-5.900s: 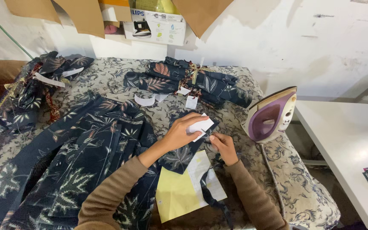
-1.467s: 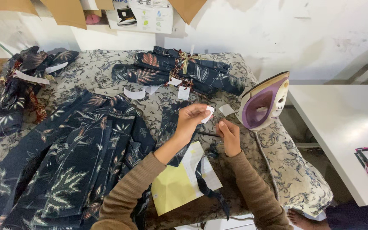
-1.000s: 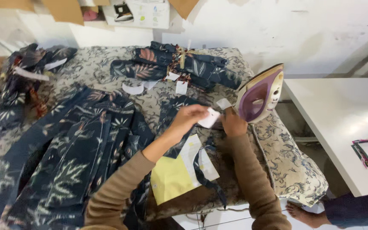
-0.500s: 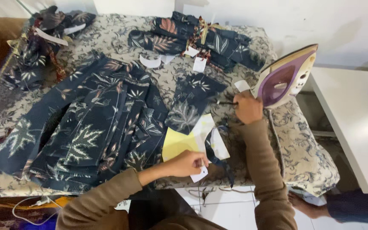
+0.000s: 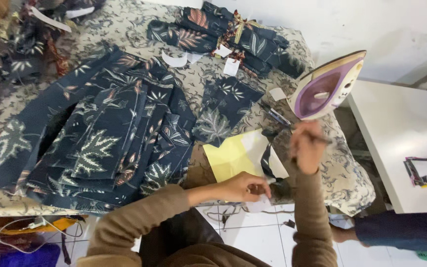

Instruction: The person folds a dark patterned garment on a table, writes on a small white tag with a black pen, and attaches the tag to the folded item. The person then folds another garment and attaches a tag to it as well.

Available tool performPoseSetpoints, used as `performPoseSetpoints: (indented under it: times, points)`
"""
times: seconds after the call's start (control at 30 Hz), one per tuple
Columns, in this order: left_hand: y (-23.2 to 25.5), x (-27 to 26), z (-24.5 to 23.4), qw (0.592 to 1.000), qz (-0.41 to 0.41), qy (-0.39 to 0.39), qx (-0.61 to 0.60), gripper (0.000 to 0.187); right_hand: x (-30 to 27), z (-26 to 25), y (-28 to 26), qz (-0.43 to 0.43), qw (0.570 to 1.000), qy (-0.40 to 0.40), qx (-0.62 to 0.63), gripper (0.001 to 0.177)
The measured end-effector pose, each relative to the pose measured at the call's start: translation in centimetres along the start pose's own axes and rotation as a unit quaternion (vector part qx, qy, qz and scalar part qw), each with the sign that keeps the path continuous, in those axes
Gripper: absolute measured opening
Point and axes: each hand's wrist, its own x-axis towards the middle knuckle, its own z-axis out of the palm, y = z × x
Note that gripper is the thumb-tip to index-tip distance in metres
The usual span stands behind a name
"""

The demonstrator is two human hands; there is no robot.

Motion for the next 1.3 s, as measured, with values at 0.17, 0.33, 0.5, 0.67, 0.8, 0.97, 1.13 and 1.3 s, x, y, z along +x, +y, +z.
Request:
performPoseSetpoints:
  times: [0.17, 0.33, 0.5, 0.67, 0.8, 0.97, 1.13, 1.3]
  points:
    - [2.1, -3.5, -3.7, 0.988, -0.059, 0.106, 0.095, 0.029, -5.7, 3.7, -1.0, -0.145, 0.834, -0.283, -0.451, 0.033]
    - [4.4, -7.4, -6.1, 0.944, -0.061, 0.257, 0.196, 0.023, -3.2, 2.0, -1.7, -0.076, 0.783, -0.26, -0.56, 0.03]
    - [6.2, -9.9, -4.4, 0.822, -0.219, 0.329, 0.409, 0.027, -2.8, -0.2, -2.4, -0.1, 0.875, -0.115, -0.46, 0.027]
    - [5.6, -12.2, -3.6, 0.802, -0.051, 0.266, 0.532, 0.034, -10.3, 5.9, 0.6, 0.04, 0.992, 0.097, 0.065, 0.023]
    - [4.7, -12.9, -1.4, 0.793, -0.078, 0.234, 0.557, 0.054, -11.9, 11.7, 2.8, 0.18, 0.979, 0.077, 0.05, 0.016]
    - [3.9, -14.0, -0.3, 0.785, -0.051, 0.253, 0.563, 0.051, -10.7, 15.5, 2.9, 0.157, 0.977, 0.033, 0.142, 0.012]
    - [3.6, -14.5, -0.1, 0.785, -0.039, 0.276, 0.554, 0.047, -10.4, 16.2, 4.0, 0.189, 0.972, -0.009, 0.135, 0.019]
    - [3.5, -14.6, 0.3, 0.775, -0.034, 0.299, 0.555, 0.044, -11.0, 15.8, 5.1, 0.193, 0.978, -0.046, 0.067, 0.017]
